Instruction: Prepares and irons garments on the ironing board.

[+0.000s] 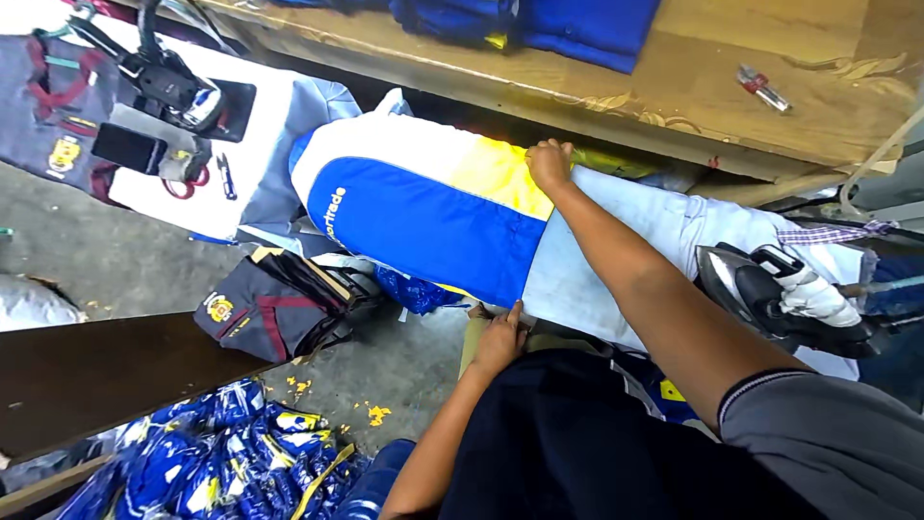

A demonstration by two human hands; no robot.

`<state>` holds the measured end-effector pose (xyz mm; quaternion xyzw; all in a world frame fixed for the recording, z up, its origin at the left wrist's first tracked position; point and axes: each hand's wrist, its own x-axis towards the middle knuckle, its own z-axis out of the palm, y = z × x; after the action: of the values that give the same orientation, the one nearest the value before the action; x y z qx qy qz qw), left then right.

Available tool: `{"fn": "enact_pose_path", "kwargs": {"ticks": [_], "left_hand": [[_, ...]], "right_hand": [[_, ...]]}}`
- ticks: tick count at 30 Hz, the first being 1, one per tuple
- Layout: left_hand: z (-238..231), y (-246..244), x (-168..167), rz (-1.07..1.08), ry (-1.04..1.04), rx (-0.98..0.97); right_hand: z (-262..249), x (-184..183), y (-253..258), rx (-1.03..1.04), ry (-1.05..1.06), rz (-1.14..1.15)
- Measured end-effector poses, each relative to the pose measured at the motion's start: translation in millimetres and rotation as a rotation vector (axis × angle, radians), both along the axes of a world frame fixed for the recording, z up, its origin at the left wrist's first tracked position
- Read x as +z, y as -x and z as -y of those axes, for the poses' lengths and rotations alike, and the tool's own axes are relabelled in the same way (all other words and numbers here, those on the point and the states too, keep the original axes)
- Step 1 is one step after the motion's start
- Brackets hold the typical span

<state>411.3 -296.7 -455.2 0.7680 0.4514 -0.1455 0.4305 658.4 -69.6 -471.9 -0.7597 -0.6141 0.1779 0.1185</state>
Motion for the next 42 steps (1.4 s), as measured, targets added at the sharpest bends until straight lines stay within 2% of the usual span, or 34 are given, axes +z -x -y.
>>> {"fn": "enact_pose_path", "kwargs": {"ticks": [5,11,15,19,22,26,29,32,37,40,42], "left_hand": [[3.5,14.2,-5.9,0.14,0.006,0.095],[-10.1,4.4,-0.8,0.185,0.0,0.075],[-18.9,-7.8,2.8,0.219,-0.004,0.013],[-27.6,-19.2,5.3,0.26,-0.012,-0.009],[-47.6,-23.7,10.1,0.279,-0.032,0.033],[-103.2,-29.5,4.2,0.349,-0.224,0.063],[-161.5,-50.4,6.2,0.382,-0.4,0.067],[-217.1,-83.2,9.9,0.345,-0.468,0.083],[-273.3,-125.0,-13.0,0.271,-0.584,0.047],[-292.5,-130.5,-15.4,0.239,-0.548,0.024],[-300.8,-126.5,-8.0,0.292,-0.456,0.115]], "right_hand": [[-5.6,23.5,-26.0,-0.129,0.054,-0.141],[20.4,48.1,-35.6,-0.167,-0.008,-0.327],[64.6,53.6,-64.0,-0.212,-0.078,-0.458],[138.8,41.9,-95.1,-0.447,-0.098,-0.581],[208.9,49.4,-82.9,-0.403,0.125,-0.541],[300.8,59.5,-72.4,-0.062,0.77,-0.272],[352.8,70.3,-60.6,-0.031,1.088,-0.045],[364.5,79.4,-61.4,-0.145,1.009,-0.135],[334.2,104.7,-52.7,-0.303,0.762,-0.251],[309.5,118.3,-60.3,-0.291,0.685,-0.278],[291.9,122.9,-75.7,-0.296,0.57,-0.252]]}}
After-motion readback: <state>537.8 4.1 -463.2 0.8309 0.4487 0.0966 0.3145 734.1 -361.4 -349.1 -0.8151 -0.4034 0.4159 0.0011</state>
